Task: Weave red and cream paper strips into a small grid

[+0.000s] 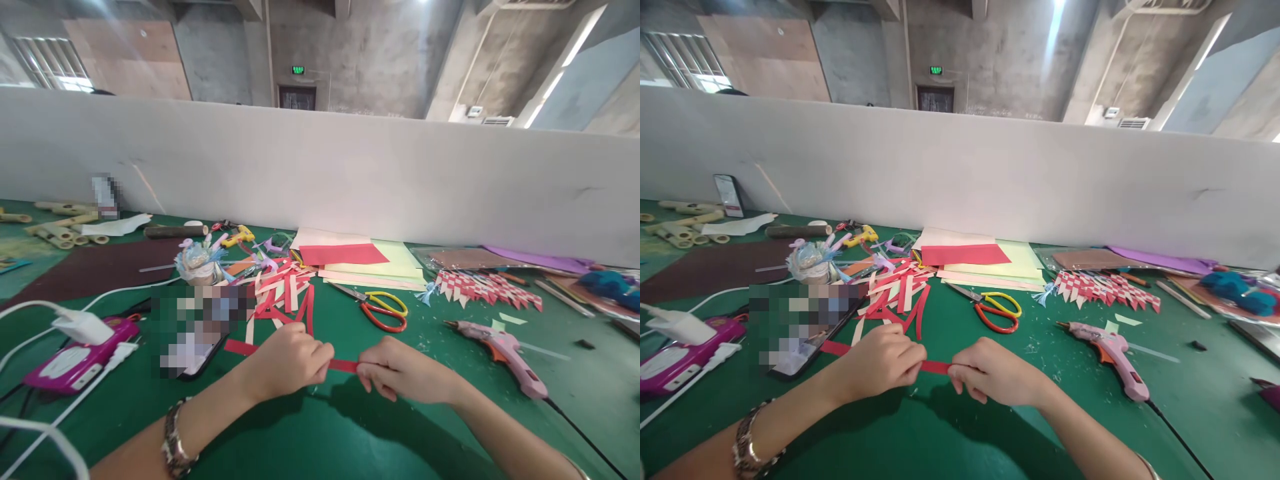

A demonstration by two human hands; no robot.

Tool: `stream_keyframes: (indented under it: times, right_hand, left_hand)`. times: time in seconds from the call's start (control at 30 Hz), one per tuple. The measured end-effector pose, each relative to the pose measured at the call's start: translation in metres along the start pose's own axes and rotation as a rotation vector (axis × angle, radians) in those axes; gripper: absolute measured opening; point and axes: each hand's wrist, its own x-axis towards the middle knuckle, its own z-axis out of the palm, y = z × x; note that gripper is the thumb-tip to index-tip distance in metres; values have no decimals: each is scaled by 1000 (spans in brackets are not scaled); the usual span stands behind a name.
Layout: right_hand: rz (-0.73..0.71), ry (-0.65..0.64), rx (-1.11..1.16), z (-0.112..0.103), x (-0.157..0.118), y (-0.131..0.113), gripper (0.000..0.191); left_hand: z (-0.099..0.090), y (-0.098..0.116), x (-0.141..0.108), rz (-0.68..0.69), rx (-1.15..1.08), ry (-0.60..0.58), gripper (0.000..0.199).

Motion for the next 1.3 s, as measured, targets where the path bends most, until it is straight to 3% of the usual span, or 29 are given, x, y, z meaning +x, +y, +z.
stream_keyframes:
  times: [0.2, 0.3, 0.37, 0.43, 0.5, 0.57, 0.63, 0.7, 0.83, 0.9, 1.0, 1.1, 1.13, 1.2, 1.3]
  right_hand:
    - [132, 111, 108, -21, -31, 22, 38]
    - [162, 185, 158, -28, -42, 31, 40]
    - [157, 225, 211, -29, -43, 32, 41]
    - [114, 229, 269, -24, -36, 29, 43]
    - [50, 192, 338, -15, -24, 23, 43]
    - [15, 135, 415, -4, -10, 18, 43]
    - [25, 95, 508, 7, 4, 16, 45]
    - [42, 91, 585, 14, 12, 16, 45]
    - [68, 145, 641, 19, 13, 23, 46]
    - [69, 113, 633, 20, 7, 25, 48]
    - [67, -83, 514, 21, -5, 21, 49]
    - [0, -352, 163, 13, -15, 4, 44]
    - [-27, -364, 59, 8, -17, -5, 42]
    - [-72, -172, -50, -9, -19, -23, 35]
    - [-161, 312, -31, -40, -10, -45, 31]
  left_hand:
    - [-12, -54, -39, -157, 144, -49, 22]
    - [-16, -74, -54, -390, 99, -58, 21]
    - [-17, -75, -52, -601, -111, -112, 23]
    - [-17, -65, -40, -722, -488, -216, 26]
    - [-15, -51, -21, -750, -896, -273, 30]
    - [-11, -39, -1, -683, -1209, -314, 46]
    - [-7, -34, 16, -657, -1352, -222, 52]
    - [-4, -37, 28, -675, -1332, -122, 49]
    - [6, -60, 37, -755, -1144, 10, 50]
    - [10, -75, 37, -807, -1140, 69, 52]
    - [11, -92, 39, -826, -1201, 144, 48]
    - [1, -96, 52, -881, -1237, 244, 42]
    - [-3, -94, 57, -910, -1240, 293, 39]
    - [-13, -84, 68, -897, -1205, 332, 34]
    - [-23, -61, 79, -769, -1129, 135, 30]
